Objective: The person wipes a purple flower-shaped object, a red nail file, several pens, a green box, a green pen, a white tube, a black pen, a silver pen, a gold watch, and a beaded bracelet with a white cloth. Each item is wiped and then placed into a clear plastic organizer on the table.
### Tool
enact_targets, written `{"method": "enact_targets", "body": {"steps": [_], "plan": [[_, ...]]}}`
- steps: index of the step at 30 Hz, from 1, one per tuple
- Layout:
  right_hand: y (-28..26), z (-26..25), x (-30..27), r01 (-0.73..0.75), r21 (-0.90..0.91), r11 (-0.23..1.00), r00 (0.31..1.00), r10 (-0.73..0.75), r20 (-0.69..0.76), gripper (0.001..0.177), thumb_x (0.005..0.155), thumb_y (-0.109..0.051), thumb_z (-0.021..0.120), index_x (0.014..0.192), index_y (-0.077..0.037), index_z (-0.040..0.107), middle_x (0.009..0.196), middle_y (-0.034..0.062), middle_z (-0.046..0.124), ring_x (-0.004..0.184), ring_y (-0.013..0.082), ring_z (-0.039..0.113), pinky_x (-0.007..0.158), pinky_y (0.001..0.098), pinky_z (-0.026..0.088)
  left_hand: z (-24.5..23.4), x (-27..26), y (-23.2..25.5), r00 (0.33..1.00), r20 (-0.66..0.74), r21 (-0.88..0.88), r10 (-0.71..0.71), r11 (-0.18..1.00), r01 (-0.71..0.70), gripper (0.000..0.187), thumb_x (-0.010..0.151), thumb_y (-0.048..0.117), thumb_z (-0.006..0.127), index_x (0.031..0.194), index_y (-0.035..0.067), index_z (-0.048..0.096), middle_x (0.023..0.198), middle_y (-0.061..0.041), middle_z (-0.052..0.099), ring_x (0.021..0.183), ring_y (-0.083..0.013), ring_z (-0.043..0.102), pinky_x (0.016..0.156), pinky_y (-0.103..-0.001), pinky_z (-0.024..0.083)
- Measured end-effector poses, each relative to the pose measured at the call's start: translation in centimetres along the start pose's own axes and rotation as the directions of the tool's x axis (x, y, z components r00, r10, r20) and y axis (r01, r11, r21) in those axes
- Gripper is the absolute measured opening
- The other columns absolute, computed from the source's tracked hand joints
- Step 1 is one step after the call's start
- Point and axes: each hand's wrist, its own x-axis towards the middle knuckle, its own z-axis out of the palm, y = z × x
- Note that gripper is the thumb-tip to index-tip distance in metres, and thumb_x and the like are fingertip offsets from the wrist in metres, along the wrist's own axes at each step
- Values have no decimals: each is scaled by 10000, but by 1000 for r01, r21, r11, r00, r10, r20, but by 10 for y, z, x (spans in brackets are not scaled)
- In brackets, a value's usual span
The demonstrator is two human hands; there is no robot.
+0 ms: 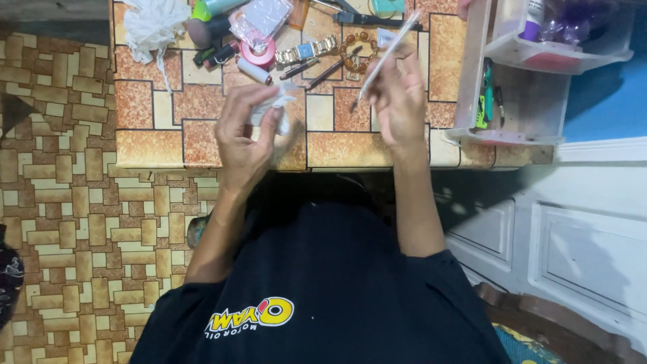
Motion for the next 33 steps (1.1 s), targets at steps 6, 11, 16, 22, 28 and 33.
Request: {"method": "enact_targets", "body": {"steps": [6,11,16,22,28,33], "plan": [[25,34,-59,-179,-174,968,981,161,-110,148,1025,-135,639,1103,-14,675,764,59,635,574,127,667,402,197,519,49,-5,16,983,71,-123,171,979,-161,295,935,-39,727,1188,111,739,1132,-89,635,1091,-310,673,905,-398,585],[43,19,-68,-200,-161,966,980,196,-42,275,1047,-159,621,1256,16,655,881,93,674,756,100,657,529,163,515,72,10,-48,956,6,49,295,954,-295,238,934,-64,686,1124,71,735,1051,-120,607,956,-321,674,804,-414,602],[40,11,-68,-219,-202,955,975,204,-92,392,1040,-148,619,1391,24,602,973,88,689,839,72,650,574,138,532,62,11,-1,962,29,32,272,962,-272,253,948,-103,641,1125,58,726,1021,-126,562,917,-294,633,819,-401,596],[41,8,-74,-224,-223,949,972,233,15,417,1004,-61,637,1402,43,564,1110,174,713,908,168,754,570,150,557,70,6,-26,978,102,-41,182,983,-179,250,977,-69,609,1150,68,727,1037,-145,561,890,-303,630,812,-407,596],[37,5,-80,-115,-382,917,990,139,35,365,980,20,658,1345,33,641,1136,109,673,999,107,656,647,192,563,77,-15,-8,965,156,23,209,976,-215,188,993,29,644,1140,108,730,1110,-106,562,970,-347,673,848,-428,589],[14,30,-82,-215,-341,915,975,220,-24,433,928,-33,737,1348,8,644,1078,40,664,917,58,645,738,149,552,77,9,-61,978,85,94,192,975,-200,195,978,-49,620,1085,71,730,1038,-132,517,902,-347,655,825,-456,607]]}}
